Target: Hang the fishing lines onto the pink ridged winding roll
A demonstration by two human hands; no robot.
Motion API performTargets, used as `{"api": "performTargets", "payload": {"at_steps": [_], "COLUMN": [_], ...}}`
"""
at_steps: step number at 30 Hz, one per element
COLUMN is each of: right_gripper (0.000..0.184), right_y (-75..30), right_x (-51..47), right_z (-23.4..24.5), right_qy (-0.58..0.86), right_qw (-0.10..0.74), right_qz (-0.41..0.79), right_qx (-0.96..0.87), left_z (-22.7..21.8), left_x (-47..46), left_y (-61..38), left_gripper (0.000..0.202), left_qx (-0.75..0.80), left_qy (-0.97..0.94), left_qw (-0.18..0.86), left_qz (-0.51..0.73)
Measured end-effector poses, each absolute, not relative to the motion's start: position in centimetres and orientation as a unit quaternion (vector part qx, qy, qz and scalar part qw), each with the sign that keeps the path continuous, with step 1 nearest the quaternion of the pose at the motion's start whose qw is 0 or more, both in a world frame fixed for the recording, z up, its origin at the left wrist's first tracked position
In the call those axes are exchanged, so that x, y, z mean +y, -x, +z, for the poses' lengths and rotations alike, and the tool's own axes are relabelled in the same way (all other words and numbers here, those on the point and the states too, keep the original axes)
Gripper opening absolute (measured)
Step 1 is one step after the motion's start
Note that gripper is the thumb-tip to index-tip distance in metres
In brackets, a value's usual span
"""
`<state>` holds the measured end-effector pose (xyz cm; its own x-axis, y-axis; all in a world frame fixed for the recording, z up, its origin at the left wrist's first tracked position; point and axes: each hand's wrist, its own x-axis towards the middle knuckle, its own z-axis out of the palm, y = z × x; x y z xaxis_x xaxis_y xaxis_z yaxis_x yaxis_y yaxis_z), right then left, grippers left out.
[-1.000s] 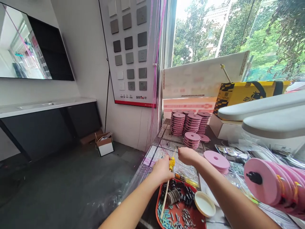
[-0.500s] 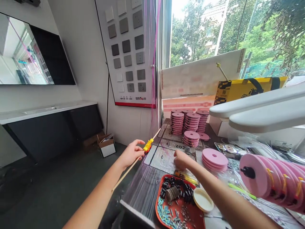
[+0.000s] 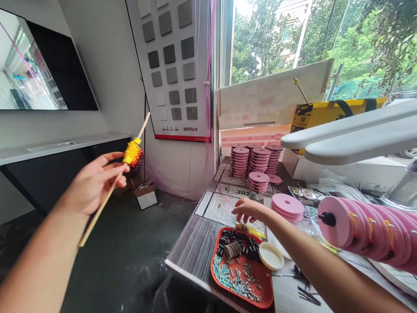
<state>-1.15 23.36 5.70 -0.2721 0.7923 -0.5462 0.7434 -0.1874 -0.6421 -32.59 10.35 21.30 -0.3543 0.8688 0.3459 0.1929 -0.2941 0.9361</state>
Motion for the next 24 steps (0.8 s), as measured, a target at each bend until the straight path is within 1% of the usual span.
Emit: {"api": "performTargets", "payload": {"at_steps": [3,5,11,16,18,21,22,23,24], "right_gripper": [0.028,0.029,0.03,0.026,0.025,0.026,0.026,0.027,0.027], "right_y": [1.4,1.4,0.5,-0.3,-0.5,-0.7,-0.8,-0.8,-0.7], "right_x": [22.5,21.9,21.0,21.2,21.3,21.2,21.2,21.2,21.2], "right_z": [5.9,6.4,7.7,7.6,7.6,7.7,7.8,7.9,7.9], "right_qy": [0.588,0.585,0.587,0.591,0.591,0.595,0.597,0.599,0.601], "right_qw": [0.042,0.062,0.098,0.112,0.13,0.168,0.179,0.189,0.196], "right_qz": [0.495,0.497,0.493,0.479,0.472,0.461,0.457,0.454,0.451], "right_qx": [-0.638,-0.637,-0.634,-0.639,-0.641,-0.637,-0.634,-0.632,-0.63], "left_z": [22.5,22.4,21.0,19.0,17.5,14.6,13.6,12.7,11.8], "left_x": [8.6,8.1,8.1,8.4,8.6,9.4,9.8,10.4,11.1], "left_y": [33.0,33.0,32.7,31.8,31.2,29.4,28.7,27.8,26.9], "left_gripper": [0.031,0.031,0.032,0.032,0.03,0.023,0.022,0.022,0.022], "left_qx": [0.578,0.594,0.577,0.554,0.559,0.562,0.556,0.554,0.552], "left_qy": [-0.482,-0.479,-0.508,-0.563,-0.596,-0.668,-0.7,-0.73,-0.748], "left_qw": [0.217,0.206,0.258,0.302,0.33,0.373,0.367,0.336,0.315], "left_qz": [0.622,0.613,0.586,0.534,0.473,0.315,0.259,0.217,0.194]}}
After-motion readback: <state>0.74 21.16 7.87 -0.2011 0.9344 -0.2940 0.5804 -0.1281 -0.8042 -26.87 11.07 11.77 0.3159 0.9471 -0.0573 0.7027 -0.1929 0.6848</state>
